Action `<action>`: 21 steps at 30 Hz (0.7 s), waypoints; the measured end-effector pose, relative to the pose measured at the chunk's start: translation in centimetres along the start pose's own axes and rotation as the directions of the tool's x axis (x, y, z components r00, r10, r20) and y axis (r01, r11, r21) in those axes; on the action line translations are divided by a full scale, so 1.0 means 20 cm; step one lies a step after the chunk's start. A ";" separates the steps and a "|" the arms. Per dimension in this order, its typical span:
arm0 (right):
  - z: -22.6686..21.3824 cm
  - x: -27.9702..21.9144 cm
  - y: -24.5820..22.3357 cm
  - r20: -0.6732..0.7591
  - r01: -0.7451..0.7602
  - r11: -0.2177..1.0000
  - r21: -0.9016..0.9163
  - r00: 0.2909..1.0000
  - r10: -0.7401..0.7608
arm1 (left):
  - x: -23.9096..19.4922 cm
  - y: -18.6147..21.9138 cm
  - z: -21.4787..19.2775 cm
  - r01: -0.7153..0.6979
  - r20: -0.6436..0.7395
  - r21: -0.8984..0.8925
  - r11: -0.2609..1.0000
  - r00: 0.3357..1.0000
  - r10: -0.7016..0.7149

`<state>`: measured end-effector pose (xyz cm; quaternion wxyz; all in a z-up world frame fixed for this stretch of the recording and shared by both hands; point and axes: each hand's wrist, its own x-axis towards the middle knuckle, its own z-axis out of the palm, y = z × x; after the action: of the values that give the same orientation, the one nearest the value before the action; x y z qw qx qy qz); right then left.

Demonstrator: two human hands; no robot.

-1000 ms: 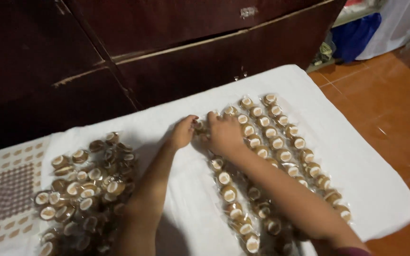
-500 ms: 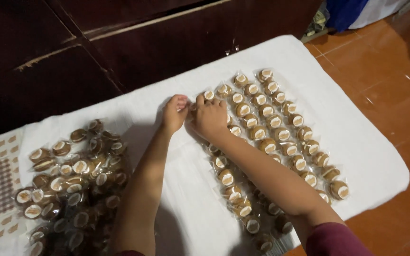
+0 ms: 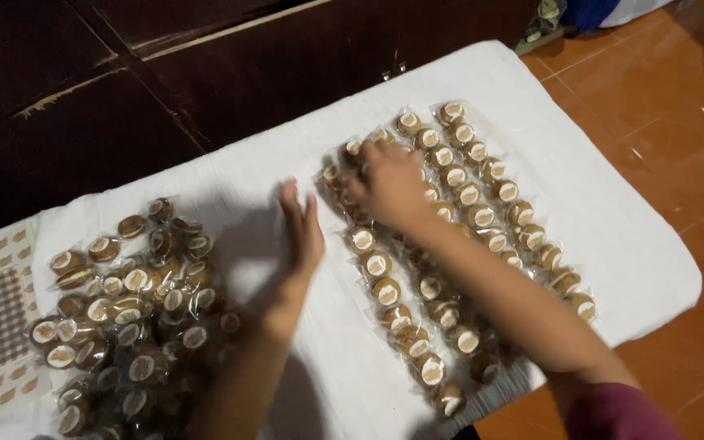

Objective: The person arranges individually wrapped round items on a white cloth-covered table. They pick up items from a pile on the left and place them into neat rows on the right, adjusting the alignment of the rows throughout the clip.

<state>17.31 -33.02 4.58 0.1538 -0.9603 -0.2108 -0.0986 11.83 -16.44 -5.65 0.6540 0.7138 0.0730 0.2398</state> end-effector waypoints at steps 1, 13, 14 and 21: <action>-0.06 -0.07 0.05 0.002 -0.006 1.000 0.003 1.000 0.006 | -0.13 0.00 0.00 0.003 0.005 0.003 1.000 1.000 -0.003; -0.52 -1.46 0.69 -0.324 -0.167 0.690 0.704 0.789 0.522 | -0.89 0.03 0.19 -0.276 0.218 -0.027 0.961 0.937 0.275; -0.49 -1.57 0.72 -0.304 -0.181 0.605 0.775 0.733 0.608 | -0.89 0.01 0.21 -0.211 0.199 -0.054 0.976 0.955 0.218; -0.37 -1.98 0.81 -0.286 -0.236 0.529 0.815 0.630 0.722 | -0.88 -0.08 0.13 -0.255 0.083 -0.001 0.967 0.964 0.254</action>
<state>-11.88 -64.45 -2.68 0.5917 -0.7549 0.1202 -0.2560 -2.09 -25.99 -11.72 0.6167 0.7297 -0.0452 0.2918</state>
